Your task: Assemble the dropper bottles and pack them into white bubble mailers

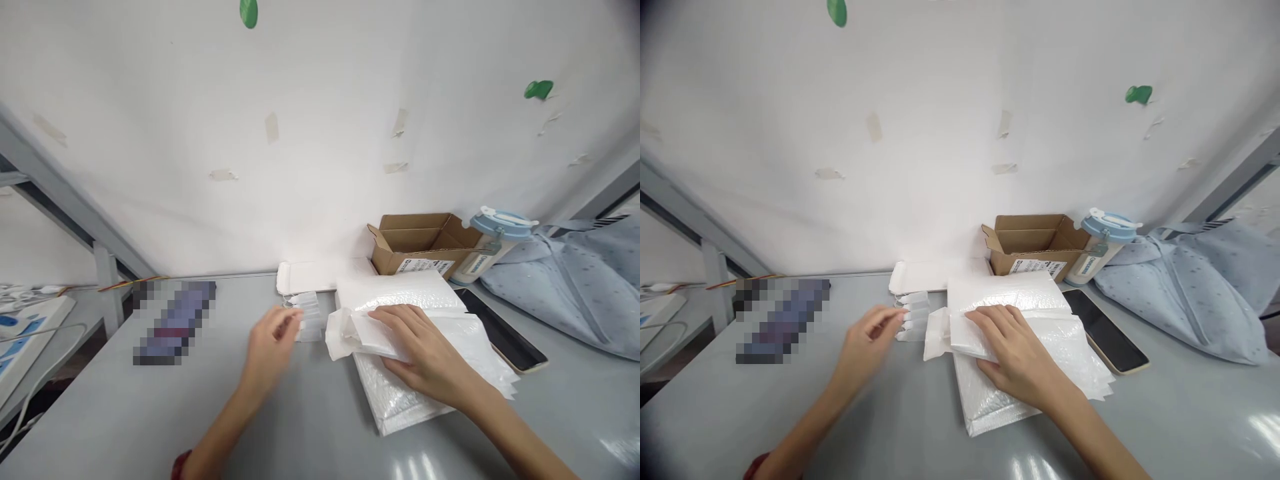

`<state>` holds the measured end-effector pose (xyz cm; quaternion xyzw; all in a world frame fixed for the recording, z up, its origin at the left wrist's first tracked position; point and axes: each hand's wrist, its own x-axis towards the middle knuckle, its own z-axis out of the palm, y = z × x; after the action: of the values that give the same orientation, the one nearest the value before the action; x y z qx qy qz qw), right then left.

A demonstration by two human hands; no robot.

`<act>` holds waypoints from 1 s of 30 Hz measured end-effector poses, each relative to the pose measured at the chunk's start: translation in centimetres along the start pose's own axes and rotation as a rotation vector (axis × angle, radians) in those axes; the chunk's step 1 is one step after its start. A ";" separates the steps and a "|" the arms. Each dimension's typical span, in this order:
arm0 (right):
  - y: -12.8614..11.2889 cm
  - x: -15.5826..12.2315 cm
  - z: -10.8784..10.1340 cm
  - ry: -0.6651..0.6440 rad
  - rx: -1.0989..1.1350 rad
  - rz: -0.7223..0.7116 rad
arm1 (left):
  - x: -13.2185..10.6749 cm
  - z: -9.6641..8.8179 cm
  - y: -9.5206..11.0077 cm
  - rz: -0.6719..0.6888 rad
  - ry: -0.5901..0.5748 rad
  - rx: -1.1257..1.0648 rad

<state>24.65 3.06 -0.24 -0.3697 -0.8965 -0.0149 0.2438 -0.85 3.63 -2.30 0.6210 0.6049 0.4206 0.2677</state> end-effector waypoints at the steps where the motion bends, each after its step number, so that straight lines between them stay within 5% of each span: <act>1: 0.0 -0.1 0.0 0.003 0.000 0.001 | 0.8 -0.7 -1.1 -0.006 0.066 0.062; 4: 0.1 -0.2 -0.1 0.006 -0.002 0.004 | 2.9 -2.0 -3.9 0.037 0.114 0.229; 8: -0.1 -0.2 -0.1 -0.005 0.007 0.019 | 4.0 -1.2 -5.2 0.091 0.057 0.282; 12: -0.1 0.0 -0.1 -0.026 0.015 0.033 | 3.8 -0.4 -4.5 0.091 0.064 0.259; 16: 0.1 0.0 0.0 -0.014 0.018 0.059 | 3.2 -2.5 -2.7 0.013 0.063 0.095; 21: 0.1 0.0 0.0 -0.020 0.027 0.075 | 2.0 -4.9 0.1 0.040 -0.152 -0.105; 25: -0.3 0.1 0.0 -0.012 0.043 0.038 | 0.1 -2.0 2.2 0.195 -0.288 -0.003; 30: -0.6 0.3 0.1 0.010 0.044 -0.028 | -2.3 1.5 3.8 0.324 -0.441 -0.145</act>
<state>24.01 2.79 -0.15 -0.3517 -0.9004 -0.0006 0.2560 2.66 1.22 -0.29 0.7653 0.3933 0.3546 0.3660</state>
